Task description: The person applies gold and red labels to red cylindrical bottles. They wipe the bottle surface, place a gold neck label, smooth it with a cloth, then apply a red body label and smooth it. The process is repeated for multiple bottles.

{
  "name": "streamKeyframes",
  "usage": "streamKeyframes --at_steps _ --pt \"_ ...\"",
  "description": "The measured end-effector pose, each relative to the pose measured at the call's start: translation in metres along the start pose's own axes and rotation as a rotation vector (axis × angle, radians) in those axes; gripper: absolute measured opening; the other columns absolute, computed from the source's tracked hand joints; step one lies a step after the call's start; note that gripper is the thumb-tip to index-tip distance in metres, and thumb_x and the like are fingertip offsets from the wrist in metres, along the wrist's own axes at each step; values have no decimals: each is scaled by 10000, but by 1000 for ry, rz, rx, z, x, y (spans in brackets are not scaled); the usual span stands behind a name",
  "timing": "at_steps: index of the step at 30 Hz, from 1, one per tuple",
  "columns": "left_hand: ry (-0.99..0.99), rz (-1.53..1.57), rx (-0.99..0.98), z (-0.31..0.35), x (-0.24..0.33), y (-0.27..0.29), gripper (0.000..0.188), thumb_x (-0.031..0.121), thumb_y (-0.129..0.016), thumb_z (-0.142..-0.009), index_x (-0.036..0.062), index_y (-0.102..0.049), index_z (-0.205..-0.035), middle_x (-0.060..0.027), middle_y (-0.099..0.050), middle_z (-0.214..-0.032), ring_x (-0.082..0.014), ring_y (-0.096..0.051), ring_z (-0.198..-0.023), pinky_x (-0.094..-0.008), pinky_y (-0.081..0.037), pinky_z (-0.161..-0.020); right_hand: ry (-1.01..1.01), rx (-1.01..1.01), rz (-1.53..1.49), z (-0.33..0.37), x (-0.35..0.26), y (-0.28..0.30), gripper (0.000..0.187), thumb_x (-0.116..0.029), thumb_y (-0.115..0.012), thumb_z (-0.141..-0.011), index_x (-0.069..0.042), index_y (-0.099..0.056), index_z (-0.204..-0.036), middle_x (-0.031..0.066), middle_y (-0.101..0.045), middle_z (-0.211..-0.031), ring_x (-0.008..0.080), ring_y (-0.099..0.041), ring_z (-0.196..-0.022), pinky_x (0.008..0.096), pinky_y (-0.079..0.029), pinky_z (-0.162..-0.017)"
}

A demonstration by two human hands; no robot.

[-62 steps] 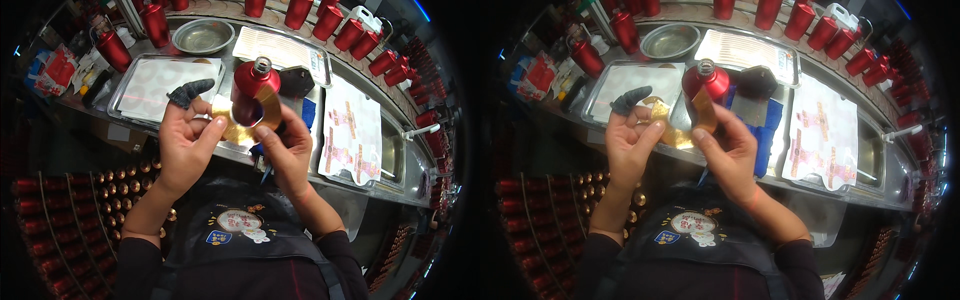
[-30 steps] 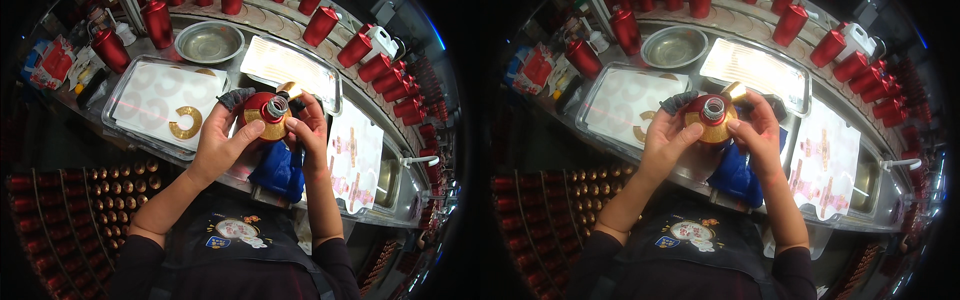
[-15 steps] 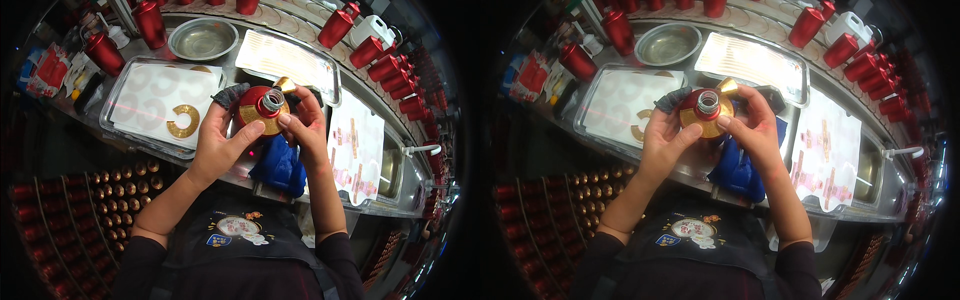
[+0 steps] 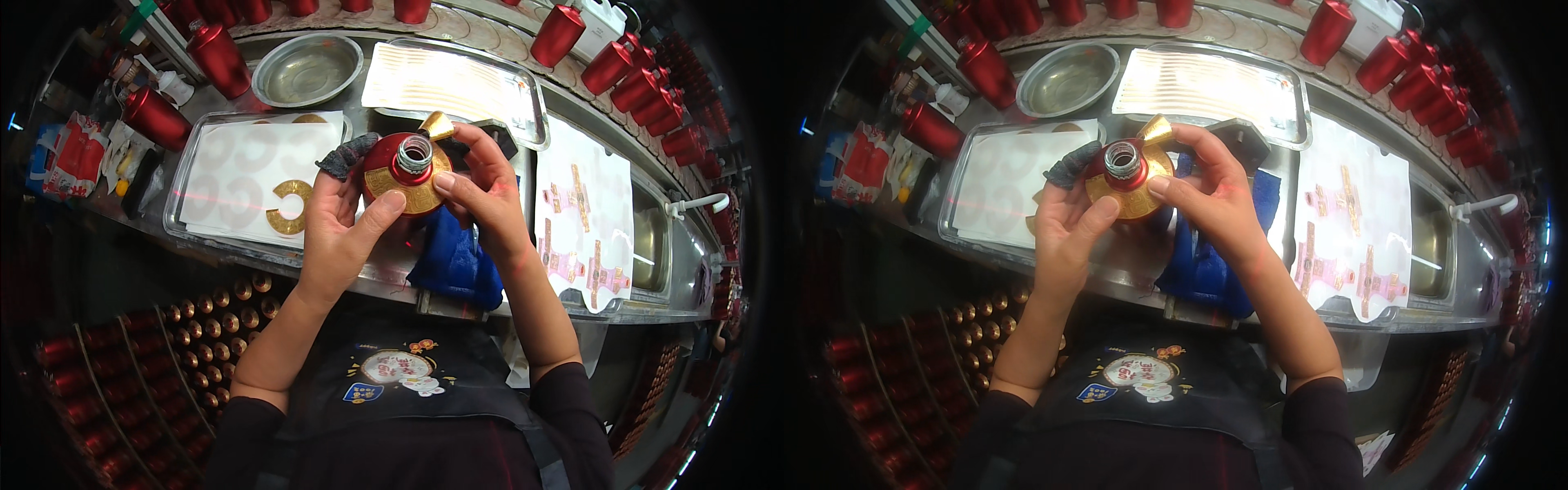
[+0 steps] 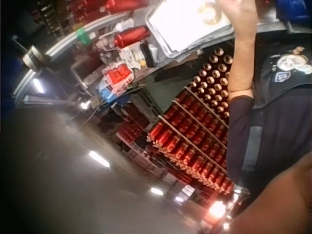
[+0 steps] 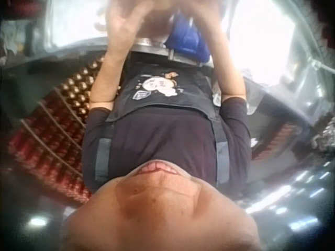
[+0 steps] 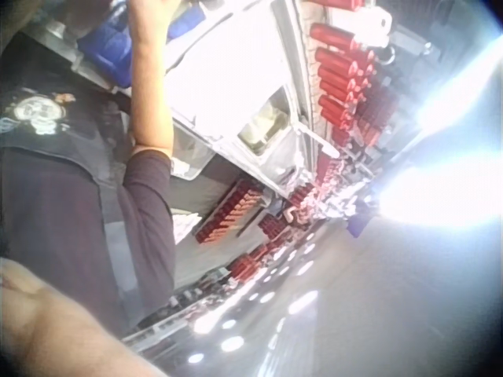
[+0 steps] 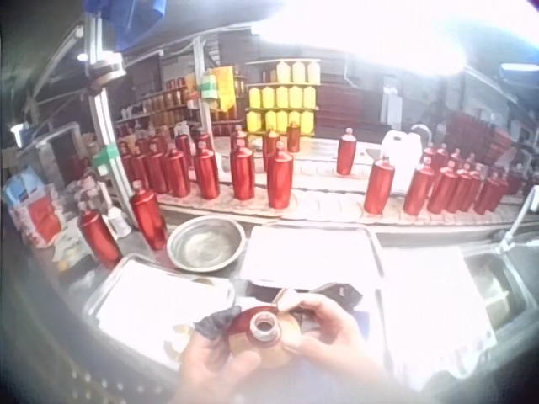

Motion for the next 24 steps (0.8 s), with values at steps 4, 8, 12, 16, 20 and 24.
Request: streamKeyframes --at_steps 4,8,12,16,20,24 --pt "-3 -1 -7 0 1 0 576 55 -709 -922 -15 -423 -1417 -144 -548 -1369 -208 -537 -1274 -350 -401 -1112 -38 -1 18 -1 1 3 581 -49 -751 -868 -25 -497 -1390 63 -606 -1232 77 -646 -910 210 -521 -772" --pt "3 0 -1 1 -1 1 586 63 -712 -921 -20 -418 -1421 -146 -546 -1372 -208 -532 -1279 -352 -397 -1115 -45 2 8 -1 0 4 584 -57 -749 -872 -33 -495 -1397 60 -607 -1225 70 -648 -878 208 -518 -745" --pt "-85 -138 23 5 -3 3 599 103 -717 -925 -28 -420 -1428 -166 -522 -1398 -231 -515 -1303 -365 -385 -1124 -55 7 22 -1 -2 2 590 -56 -752 -870 -32 -493 -1400 60 -606 -1232 69 -650 -872 196 -518 -719" --pt "-420 -592 27 21 -4 1 541 233 -724 -934 -38 -529 -1361 -242 -445 -1459 -308 -480 -1347 -415 -371 -1133 -32 -18 105 0 -6 -1 618 -32 -770 -850 -25 -489 -1400 70 -593 -1264 88 -661 -899 202 -545 -756" --pt "-508 -685 53 27 -10 1 454 314 -718 -944 -2 -631 -1258 -238 -432 -1421 -361 -532 -1270 -426 -437 -1066 -22 -41 121 0 -8 -2 649 -15 -787 -828 -21 -486 -1403 81 -566 -1313 110 -656 -993 229 -562 -817" --pt "-530 -798 72 18 -10 10 405 310 -695 -959 -18 -651 -1192 -214 -526 -1271 -354 -590 -1145 -389 -497 -949 -52 -2 237 -1 -7 -2 660 -10 -783 -827 -13 -475 -1411 96 -551 -1341 137 -646 -1061 249 -561 -853"
Point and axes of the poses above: each hand's wrist, its own z-axis away from the middle knuckle, its own y-axis out of the back of the hand, x = y × z, the point moved 1 cm from there along -z, towards the middle knuckle
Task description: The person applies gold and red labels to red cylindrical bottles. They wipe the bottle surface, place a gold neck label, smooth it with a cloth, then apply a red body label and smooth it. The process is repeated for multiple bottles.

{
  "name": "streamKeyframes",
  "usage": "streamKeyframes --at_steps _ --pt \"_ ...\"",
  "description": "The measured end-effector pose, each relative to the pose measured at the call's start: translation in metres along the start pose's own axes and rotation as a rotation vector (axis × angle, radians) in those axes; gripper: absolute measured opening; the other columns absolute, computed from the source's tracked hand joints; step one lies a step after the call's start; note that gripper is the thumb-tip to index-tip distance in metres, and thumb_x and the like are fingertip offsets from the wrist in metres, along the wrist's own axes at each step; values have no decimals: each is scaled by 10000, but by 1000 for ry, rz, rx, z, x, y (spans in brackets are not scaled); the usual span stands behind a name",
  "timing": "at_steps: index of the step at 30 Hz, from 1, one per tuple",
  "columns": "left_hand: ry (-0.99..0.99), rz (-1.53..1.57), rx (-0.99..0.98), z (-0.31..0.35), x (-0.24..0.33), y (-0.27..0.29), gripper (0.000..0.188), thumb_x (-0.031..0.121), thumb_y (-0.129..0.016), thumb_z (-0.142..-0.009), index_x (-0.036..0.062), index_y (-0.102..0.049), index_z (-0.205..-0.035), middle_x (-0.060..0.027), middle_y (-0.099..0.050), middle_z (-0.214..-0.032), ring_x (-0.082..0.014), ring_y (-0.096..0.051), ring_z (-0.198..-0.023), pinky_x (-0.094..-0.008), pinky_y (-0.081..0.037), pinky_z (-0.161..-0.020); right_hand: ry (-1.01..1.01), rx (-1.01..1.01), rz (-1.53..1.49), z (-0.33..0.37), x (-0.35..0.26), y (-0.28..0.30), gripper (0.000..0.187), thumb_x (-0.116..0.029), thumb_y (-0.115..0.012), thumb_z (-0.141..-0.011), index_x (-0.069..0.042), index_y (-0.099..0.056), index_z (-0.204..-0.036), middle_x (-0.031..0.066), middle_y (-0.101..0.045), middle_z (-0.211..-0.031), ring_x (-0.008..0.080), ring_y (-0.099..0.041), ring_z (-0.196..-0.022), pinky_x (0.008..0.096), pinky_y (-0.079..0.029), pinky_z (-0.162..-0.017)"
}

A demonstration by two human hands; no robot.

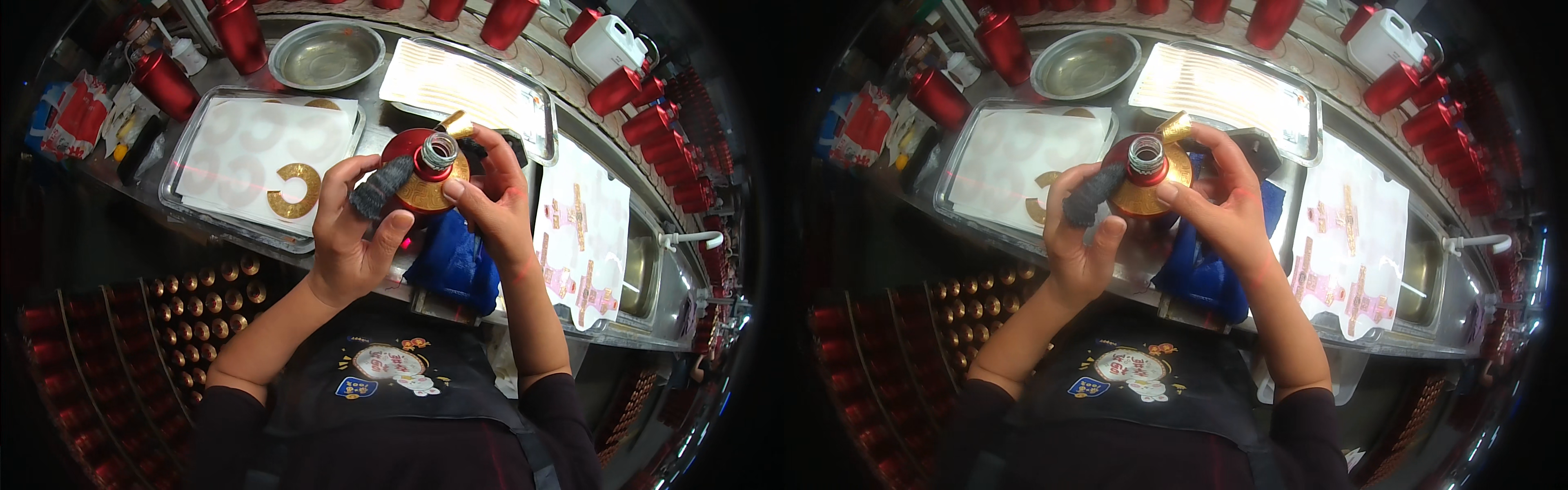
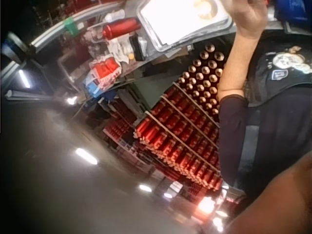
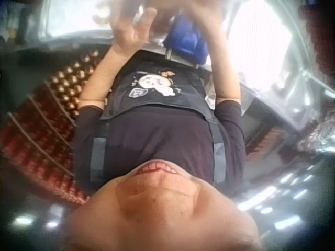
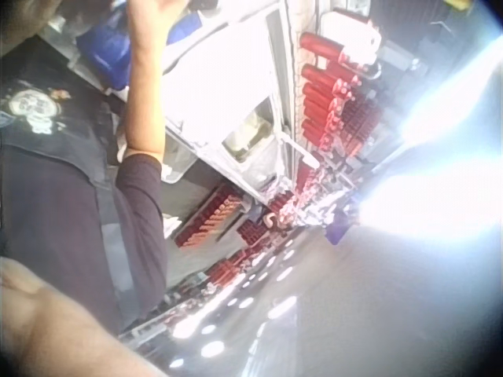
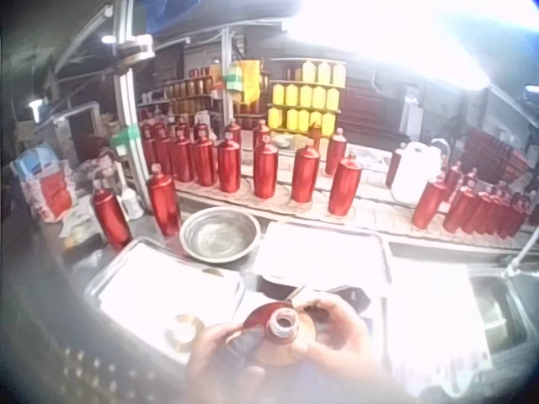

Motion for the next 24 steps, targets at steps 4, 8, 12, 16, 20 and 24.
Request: streamKeyframes --at_steps 4,8,12,16,20,24 --pt "31 -25 4 -2 1 4 414 344 -694 -949 -19 -667 -1144 -217 -561 -1229 -357 -610 -1086 -390 -510 -901 49 1 -121 0 1 -3 667 -9 -770 -832 -5 -455 -1419 116 -538 -1355 167 -639 -1092 259 -555 -879" --pt "-108 -206 -25 4 11 3 395 379 -703 -933 36 -702 -1127 -236 -540 -1274 -384 -615 -1083 -417 -520 -898 41 21 -54 -1 2 -4 653 -161 -770 -829 -78 -469 -1404 31 -605 -1019 34 -508 -624 175 -374 -501" --pt "-128 -339 -37 9 20 -1 359 378 -732 -896 76 -724 -1091 -247 -519 -1289 -389 -618 -1071 -428 -529 -873 5 -1 -146 -1 3 -3 578 -115 -751 -861 -43 -489 -1370 52 -596 -1148 52 -576 -793 182 -441 -615" --pt "-86 -492 -44 9 32 -13 311 349 -760 -854 124 -740 -1067 -228 -484 -1281 -386 -595 -1062 -439 -529 -838 -23 -17 -135 -5 1 1 433 -142 -698 -918 -58 -532 -1309 4 -625 -1046 17 -526 -748 171 -358 -569" --pt "-17 -570 -40 6 42 -23 354 307 -785 -815 195 -728 -1146 -222 -443 -1303 -388 -558 -1101 -444 -511 -870 -35 -124 -140 -16 -4 7 336 -180 -678 -935 -54 -585 -1233 -37 -616 -894 11 -488 -690 172 -354 -564" --pt "-2 -306 0 9 40 -15 549 248 -814 -801 162 -646 -1316 -238 -404 -1360 -407 -509 -1205 -456 -462 -999 -36 -191 -134 -23 -7 11 333 -202 -701 -922 -61 -584 -1200 -38 -579 -784 17 -445 -567 187 -333 -507"
Point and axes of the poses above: each hand's wrist, its own z-axis away from the middle knuckle, its own y-axis out of the back of the hand, x = y × z, the point moved 1 cm from there along -z, towards the middle knuckle
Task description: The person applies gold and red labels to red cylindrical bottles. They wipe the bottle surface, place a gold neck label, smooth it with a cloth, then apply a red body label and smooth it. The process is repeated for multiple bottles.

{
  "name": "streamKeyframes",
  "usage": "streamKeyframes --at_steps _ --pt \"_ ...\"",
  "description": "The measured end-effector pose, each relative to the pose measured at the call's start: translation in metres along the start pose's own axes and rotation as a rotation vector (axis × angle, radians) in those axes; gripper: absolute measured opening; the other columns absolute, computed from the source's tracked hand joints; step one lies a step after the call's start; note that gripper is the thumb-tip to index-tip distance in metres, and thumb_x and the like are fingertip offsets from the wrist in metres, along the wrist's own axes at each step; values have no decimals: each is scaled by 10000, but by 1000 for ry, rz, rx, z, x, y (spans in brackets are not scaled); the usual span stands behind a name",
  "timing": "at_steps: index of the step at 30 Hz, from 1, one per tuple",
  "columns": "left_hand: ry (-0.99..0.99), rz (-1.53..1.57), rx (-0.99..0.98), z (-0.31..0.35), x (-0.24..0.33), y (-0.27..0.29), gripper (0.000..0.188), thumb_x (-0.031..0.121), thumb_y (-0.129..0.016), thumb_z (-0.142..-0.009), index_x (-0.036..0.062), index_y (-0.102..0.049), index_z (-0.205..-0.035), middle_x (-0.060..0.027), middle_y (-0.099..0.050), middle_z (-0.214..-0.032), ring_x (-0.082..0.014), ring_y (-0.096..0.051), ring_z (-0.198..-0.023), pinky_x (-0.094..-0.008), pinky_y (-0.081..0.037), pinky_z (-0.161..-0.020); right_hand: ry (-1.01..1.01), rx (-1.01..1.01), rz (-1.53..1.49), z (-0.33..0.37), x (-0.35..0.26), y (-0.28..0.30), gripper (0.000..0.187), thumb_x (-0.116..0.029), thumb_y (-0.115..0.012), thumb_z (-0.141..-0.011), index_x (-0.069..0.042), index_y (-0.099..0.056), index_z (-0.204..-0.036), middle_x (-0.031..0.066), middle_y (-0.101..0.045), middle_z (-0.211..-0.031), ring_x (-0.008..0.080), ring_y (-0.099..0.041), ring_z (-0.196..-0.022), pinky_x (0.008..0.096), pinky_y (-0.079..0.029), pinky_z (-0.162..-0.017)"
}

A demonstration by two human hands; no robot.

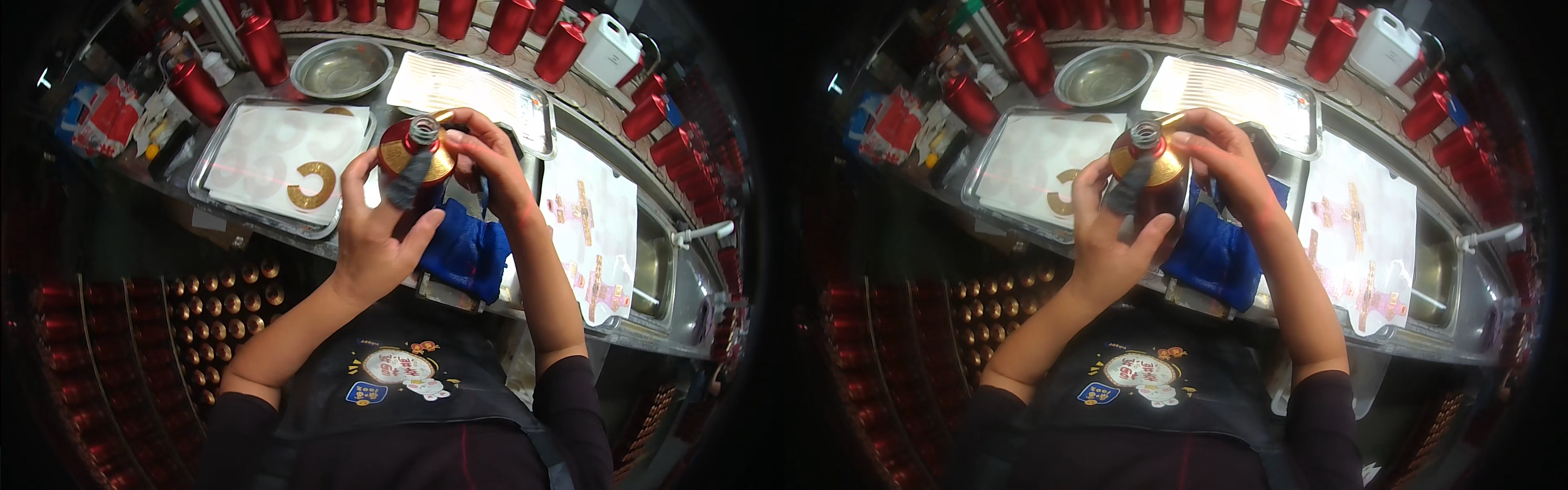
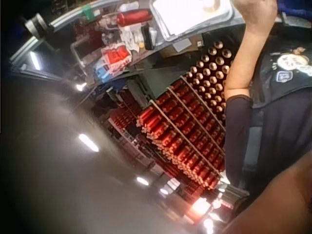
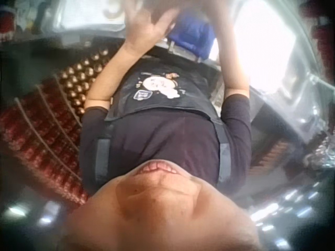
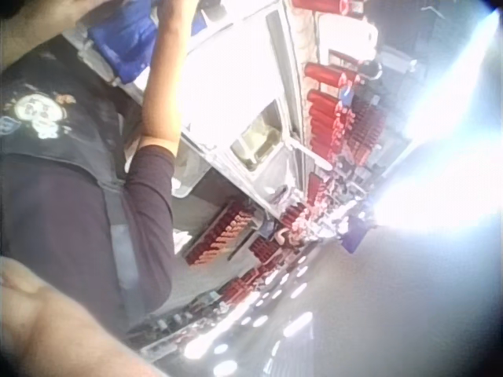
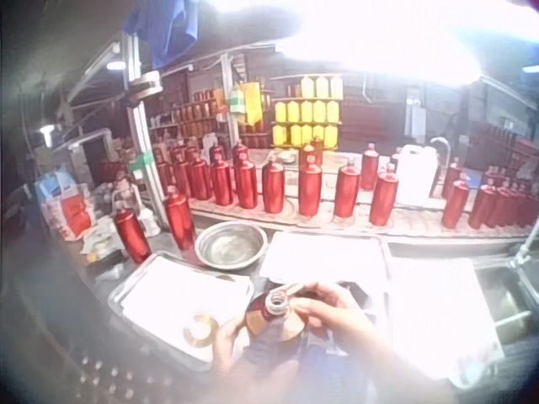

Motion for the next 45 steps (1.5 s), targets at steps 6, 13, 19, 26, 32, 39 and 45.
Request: streamKeyframes --at_steps 6,13,19,26,32,39,45 --pt "165 133 -27 -5 -17 -19 901 203 -936 -654 36 -427 -1379 -211 -408 -1354 -380 -487 -1230 -441 -430 -1051 56 -43 -36 -1 3 0 338 -172 -747 -878 -88 -595 -1168 -49 -617 -873 10 -496 -702 174 -342 -556" --pt "495 907 -405 -38 -43 3 961 176 -957 -593 72 -433 -1392 -122 -506 -1312 -273 -495 -1294 -414 -411 -1099 63 -21 -69 5 3 1 350 -126 -757 -853 -59 -629 -1172 -41 -665 -881 -6 -512 -662 162 -360 -556" --pt "247 411 -329 -27 -40 3 976 181 -976 -563 61 -458 -1381 -132 -501 -1319 -294 -520 -1261 -405 -421 -1083 56 -2 -125 14 8 -5 332 -110 -779 -858 -50 -635 -1151 -33 -677 -884 -7 -524 -621 163 -381 -535" --pt "228 448 -349 -33 -41 14 916 115 -937 -597 72 -478 -1387 -79 -570 -1270 -220 -562 -1204 -361 -430 -1073 49 20 -46 17 6 -9 343 -93 -775 -850 -47 -623 -1154 -15 -681 -909 -8 -549 -639 158 -381 -531" --pt "405 735 -425 -31 -41 17 925 177 -973 -631 65 -469 -1399 -67 -572 -1338 -185 -549 -1246 -353 -421 -1084 36 70 -30 21 4 -16 333 -50 -754 -843 -24 -625 -1149 7 -667 -1002 38 -620 -783 190 -469 -690" --pt "472 1033 -176 -26 -31 11 519 286 -721 -955 57 -521 -1375 -76 -619 -1279 -193 -582 -1209 -352 -408 -1095 51 113 -28 26 4 -21 374 -99 -767 -848 -50 -597 -1177 0 -649 -966 11 -569 -685 163 -408 -540" --pt "582 1198 -135 -20 -31 0 372 197 -619 -1009 85 -529 -1353 -63 -613 -1287 -159 -577 -1192 -341 -426 -1074 147 140 24 26 15 -29 451 -83 -789 -833 -27 -569 -1223 27 -626 -1131 47 -639 -816 188 -523 -699"
Point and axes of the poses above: each hand's wrist, its own z-axis away from the middle knuckle, its own y-axis out of the back of the hand, x = y × z, the point moved 1 cm from there along -z, towards the middle knuckle
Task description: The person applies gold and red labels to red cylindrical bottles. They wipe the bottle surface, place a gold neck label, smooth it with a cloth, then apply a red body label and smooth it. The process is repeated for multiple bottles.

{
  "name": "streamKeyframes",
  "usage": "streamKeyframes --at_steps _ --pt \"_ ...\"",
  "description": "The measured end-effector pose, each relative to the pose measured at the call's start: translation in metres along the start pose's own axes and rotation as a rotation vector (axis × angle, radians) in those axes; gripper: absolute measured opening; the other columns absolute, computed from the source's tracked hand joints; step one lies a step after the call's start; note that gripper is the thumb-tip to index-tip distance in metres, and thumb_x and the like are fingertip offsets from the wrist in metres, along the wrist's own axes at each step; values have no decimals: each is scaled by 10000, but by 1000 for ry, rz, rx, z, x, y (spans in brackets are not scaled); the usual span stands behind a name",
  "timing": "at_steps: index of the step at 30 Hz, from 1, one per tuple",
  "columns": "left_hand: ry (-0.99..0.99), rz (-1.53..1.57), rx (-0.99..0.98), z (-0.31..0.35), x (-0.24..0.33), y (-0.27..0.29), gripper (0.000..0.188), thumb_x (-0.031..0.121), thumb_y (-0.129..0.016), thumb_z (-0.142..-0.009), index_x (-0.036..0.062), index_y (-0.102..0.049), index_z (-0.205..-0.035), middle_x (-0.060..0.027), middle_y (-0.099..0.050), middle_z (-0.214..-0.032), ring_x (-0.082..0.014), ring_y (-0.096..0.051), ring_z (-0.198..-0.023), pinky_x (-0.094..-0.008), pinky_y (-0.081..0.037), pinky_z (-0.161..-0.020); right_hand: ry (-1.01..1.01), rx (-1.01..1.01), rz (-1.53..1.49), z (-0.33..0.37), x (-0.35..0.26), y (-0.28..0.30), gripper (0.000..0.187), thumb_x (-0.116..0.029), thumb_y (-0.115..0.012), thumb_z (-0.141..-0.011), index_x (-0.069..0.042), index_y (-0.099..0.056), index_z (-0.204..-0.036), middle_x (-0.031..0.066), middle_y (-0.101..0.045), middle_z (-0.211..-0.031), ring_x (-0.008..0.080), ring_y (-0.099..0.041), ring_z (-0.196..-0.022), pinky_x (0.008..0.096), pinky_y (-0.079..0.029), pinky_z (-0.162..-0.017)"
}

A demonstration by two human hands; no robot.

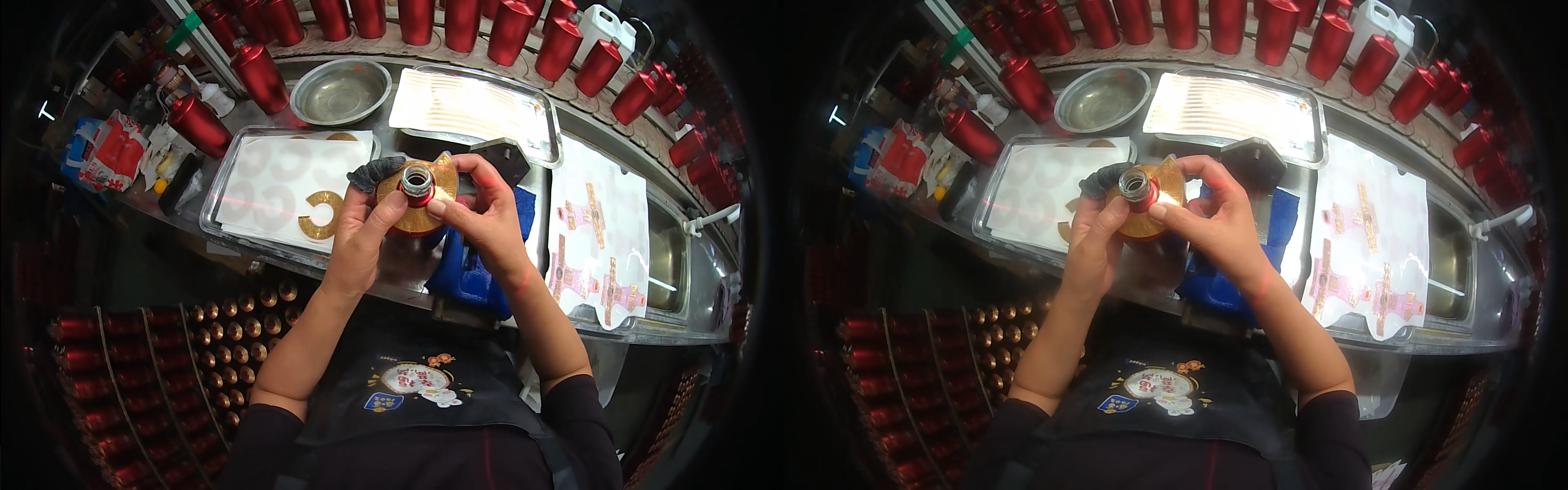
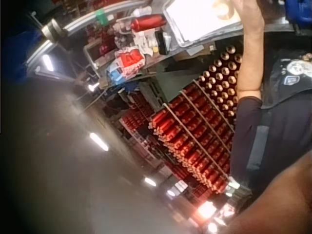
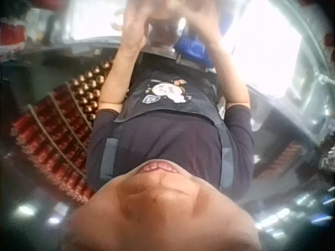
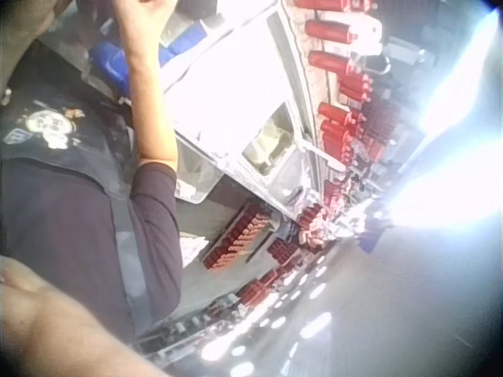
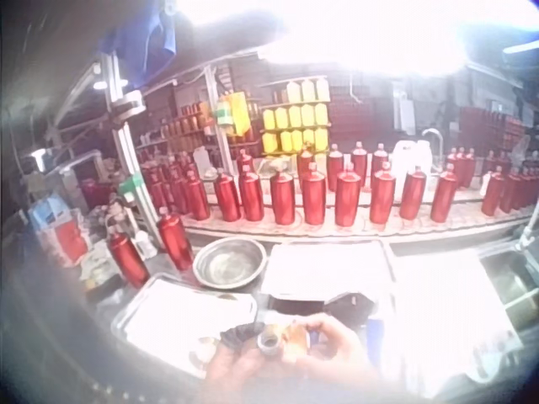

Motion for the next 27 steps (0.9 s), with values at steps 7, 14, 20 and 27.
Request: streamKeyframes --at_steps 7,14,20,27 --pt "-14 3 -32 0 -2 3 413 137 -650 -975 88 -512 -1361 -64 -581 -1315 -153 -550 -1225 -334 -432 -1073 -27 12 9 1 1 1 483 -95 -803 -821 -15 -569 -1236 30 -596 -1170 36 -623 -795 183 -508 -697" --pt "-34 -39 -66 2 -4 2 498 103 -678 -944 75 -463 -1392 -72 -577 -1310 -174 -548 -1233 -348 -439 -1074 -46 -9 63 4 1 3 526 -80 -794 -817 -43 -536 -1273 28 -646 -1150 42 -624 -833 192 -518 -744" --pt "-172 -206 2 12 -13 5 556 145 -705 -926 9 -451 -1402 -124 -522 -1353 -210 -543 -1242 -349 -443 -1065 -40 -11 87 3 3 5 513 -95 -796 -813 -52 -548 -1260 -7 -628 -1091 -8 -542 -713 146 -448 -631" --pt "-550 -618 139 27 -31 0 541 189 -675 -967 -25 -448 -1410 -184 -470 -1361 -288 -534 -1253 -392 -427 -1077 30 -11 -57 6 6 -1 447 -22 -772 -829 -30 -561 -1223 33 -555 -1162 95 -655 -932 212 -546 -797"
Point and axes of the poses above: each hand's wrist, its own z-axis away from the middle knuckle, its own y-axis out of the back of the hand, x = y × z, the point moved 1 cm from there along -z, towards the middle knuckle
